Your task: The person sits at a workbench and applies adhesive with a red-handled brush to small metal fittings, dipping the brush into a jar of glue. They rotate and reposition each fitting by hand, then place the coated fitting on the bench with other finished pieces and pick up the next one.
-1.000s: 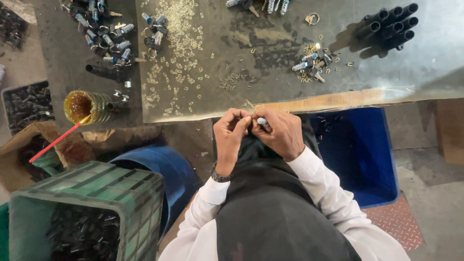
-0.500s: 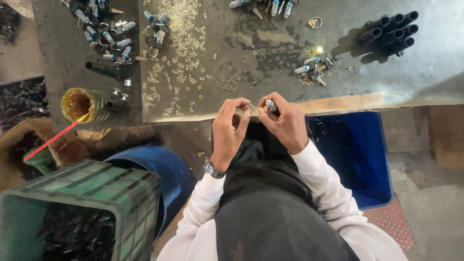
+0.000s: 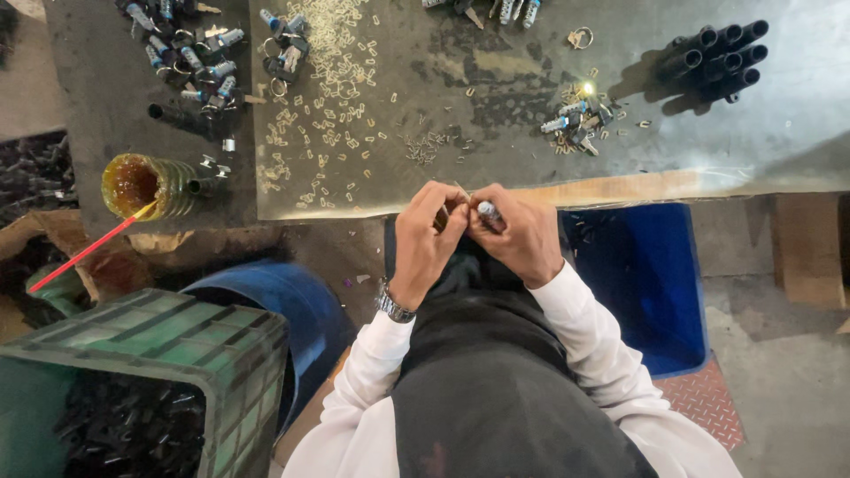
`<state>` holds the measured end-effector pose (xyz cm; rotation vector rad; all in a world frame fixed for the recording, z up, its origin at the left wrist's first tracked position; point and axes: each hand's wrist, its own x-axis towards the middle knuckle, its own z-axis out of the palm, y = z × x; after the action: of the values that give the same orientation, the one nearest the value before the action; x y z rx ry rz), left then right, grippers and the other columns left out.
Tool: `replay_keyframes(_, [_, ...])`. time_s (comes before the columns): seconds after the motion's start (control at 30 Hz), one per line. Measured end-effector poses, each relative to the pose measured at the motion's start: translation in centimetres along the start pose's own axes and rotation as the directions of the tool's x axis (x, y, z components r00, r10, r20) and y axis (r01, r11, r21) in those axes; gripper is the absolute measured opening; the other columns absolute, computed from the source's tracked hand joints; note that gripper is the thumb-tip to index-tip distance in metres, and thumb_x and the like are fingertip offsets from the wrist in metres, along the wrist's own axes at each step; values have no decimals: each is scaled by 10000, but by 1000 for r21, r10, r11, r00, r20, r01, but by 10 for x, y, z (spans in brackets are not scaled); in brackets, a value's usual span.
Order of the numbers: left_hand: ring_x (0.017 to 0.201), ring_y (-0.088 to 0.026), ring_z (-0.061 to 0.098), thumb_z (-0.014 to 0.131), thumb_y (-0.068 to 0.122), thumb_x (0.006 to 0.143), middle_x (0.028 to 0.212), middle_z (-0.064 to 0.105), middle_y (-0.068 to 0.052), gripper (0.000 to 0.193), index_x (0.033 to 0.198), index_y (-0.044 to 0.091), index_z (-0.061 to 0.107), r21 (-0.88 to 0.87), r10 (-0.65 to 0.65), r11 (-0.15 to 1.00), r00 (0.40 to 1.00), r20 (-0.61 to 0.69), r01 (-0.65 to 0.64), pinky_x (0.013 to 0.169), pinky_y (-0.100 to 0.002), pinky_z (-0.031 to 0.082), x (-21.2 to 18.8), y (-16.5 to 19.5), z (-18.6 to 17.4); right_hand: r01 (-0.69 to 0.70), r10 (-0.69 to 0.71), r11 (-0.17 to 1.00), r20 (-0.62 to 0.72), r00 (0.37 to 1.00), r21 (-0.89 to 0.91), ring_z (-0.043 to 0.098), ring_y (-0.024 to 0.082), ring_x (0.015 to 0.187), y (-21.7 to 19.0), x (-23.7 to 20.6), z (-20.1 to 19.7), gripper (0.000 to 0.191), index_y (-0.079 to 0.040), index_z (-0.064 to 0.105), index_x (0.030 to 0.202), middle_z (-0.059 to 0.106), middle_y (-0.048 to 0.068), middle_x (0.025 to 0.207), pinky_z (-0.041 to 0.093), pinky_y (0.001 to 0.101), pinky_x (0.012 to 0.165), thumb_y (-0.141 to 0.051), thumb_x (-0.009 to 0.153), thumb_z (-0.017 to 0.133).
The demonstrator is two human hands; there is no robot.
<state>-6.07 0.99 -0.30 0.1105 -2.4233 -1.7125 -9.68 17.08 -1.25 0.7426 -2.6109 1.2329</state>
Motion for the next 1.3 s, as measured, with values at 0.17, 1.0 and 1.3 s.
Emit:
replay_keyframes(0.17, [755,-287,649,654,80,1000,954,607,-102,71,1042,61,601,147,88,986,996,-8,-85,656,-371,505,4,3,4,26,-18,988,53,998,-149,660,296,683,5,3,5,238,-140,669,1014,679,74,761,486,410,583,-164,817,799])
replay_keyframes(1.0, [617,-83,603,629,111,1003,768,609,-26,83,1040,37,637,-119,-147,984,979,-139,131,577,-247,476,-5,-4,-20,-463,495,544,178,850,699,420,81,694,3,9,-29,340,1,689,968,466,30,755,374,298,726,-247,1121,514])
replay_keyframes(1.3, [903,-114,718,668,-53,982,1056,725,-69,103,1068,3,664,-353,45,935,999,4,-41,793,-255,578,-24,37,-16,-520,464,173,397,792,836,700,181,975,-18,-34,-51,215,3,631,1188,698,87,1069,544,312,902,-62,986,659])
